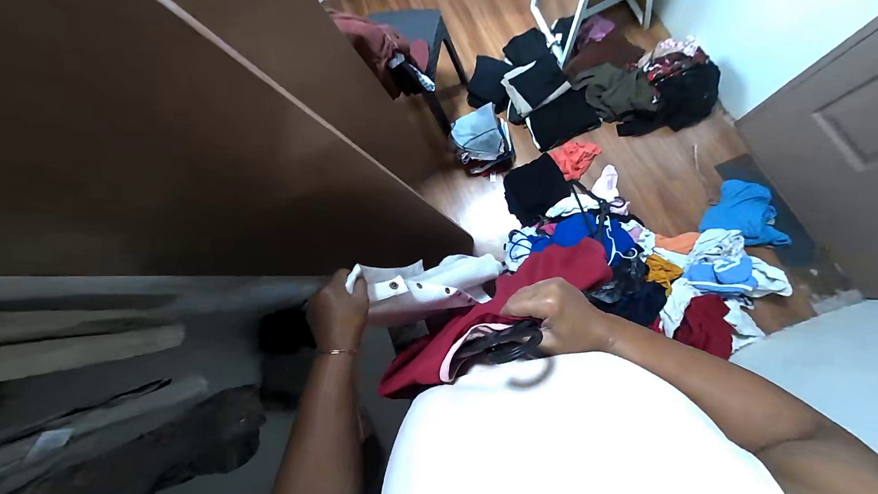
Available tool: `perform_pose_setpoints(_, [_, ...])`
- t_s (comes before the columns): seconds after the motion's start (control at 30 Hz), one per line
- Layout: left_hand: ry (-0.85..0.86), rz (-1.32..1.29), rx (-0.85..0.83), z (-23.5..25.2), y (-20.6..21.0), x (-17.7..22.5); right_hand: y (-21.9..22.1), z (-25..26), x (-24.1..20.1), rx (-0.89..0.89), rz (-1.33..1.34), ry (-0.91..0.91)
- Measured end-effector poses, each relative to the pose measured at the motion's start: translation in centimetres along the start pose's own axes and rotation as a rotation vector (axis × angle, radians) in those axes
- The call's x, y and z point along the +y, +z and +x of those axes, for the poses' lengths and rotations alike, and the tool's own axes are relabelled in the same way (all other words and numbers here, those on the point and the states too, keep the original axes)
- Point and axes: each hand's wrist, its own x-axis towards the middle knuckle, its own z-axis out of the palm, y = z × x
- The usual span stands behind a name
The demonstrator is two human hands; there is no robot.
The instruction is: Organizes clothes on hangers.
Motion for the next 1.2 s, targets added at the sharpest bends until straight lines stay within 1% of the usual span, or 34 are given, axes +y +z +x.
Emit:
perform_pose_setpoints(0.1, [0.023, -0.195, 0.138, 0.6, 0.3, -2.1, 0.0, 0.0, 0.3, 0.017, 0.003, 0.043])
perform_pose_setpoints(0.13, [0.004, -0.294, 0.169, 0.9, 0.4, -2.9, 0.1, 0.0, 0.3, 0.019, 0.002, 0.051])
perform_pose_setpoints(0.27, [-0.167, -0.730, 0.216, 0.9, -0.4, -4.3, -0.7, 0.1, 0.8, 0.025, -0.006, 0.085])
perform_pose_setpoints(0.33, [-0.176, -0.901, 0.252, 0.4, -0.9, -5.6, -1.5, -0.1, 1.5, 0.055, -0.009, 0.086])
perform_pose_setpoints(0.47, [-0.161, -1.096, 0.338, -1.2, -1.6, -8.0, -4.6, -0.7, 2.5, 0.129, 0.013, 0.114])
perform_pose_setpoints(0.53, [-0.118, -1.195, 0.396, -1.9, -1.8, -9.2, -6.5, -0.7, 2.2, 0.162, 0.029, 0.145])
perform_pose_setpoints(0.6, [-0.031, -1.296, 0.429, -2.7, -1.7, -10.3, -7.9, -0.6, 1.7, 0.206, 0.028, 0.174])
perform_pose_setpoints(0.7, [0.118, -1.395, 0.383, -3.4, -1.6, -11.9, -9.1, -0.5, 1.8, 0.228, 0.061, 0.198])
perform_pose_setpoints(0.77, [0.193, -1.400, 0.350, -3.8, -1.6, -12.0, -9.2, -0.1, 1.9, 0.217, 0.055, 0.168])
perform_pose_setpoints(0.87, [0.271, -1.309, 0.334, -4.2, -2.0, -11.3, -9.0, 1.0, 1.3, 0.186, -0.001, 0.129])
perform_pose_setpoints(1.07, [0.297, -0.847, 0.238, -4.6, -3.3, -8.1, -7.3, 3.2, -1.1, 0.161, -0.053, 0.080])
perform_pose_setpoints(1.2, [0.276, -0.846, 0.120, -4.5, -2.9, -5.9, -6.0, 4.2, -1.7, 0.139, -0.026, 0.057])
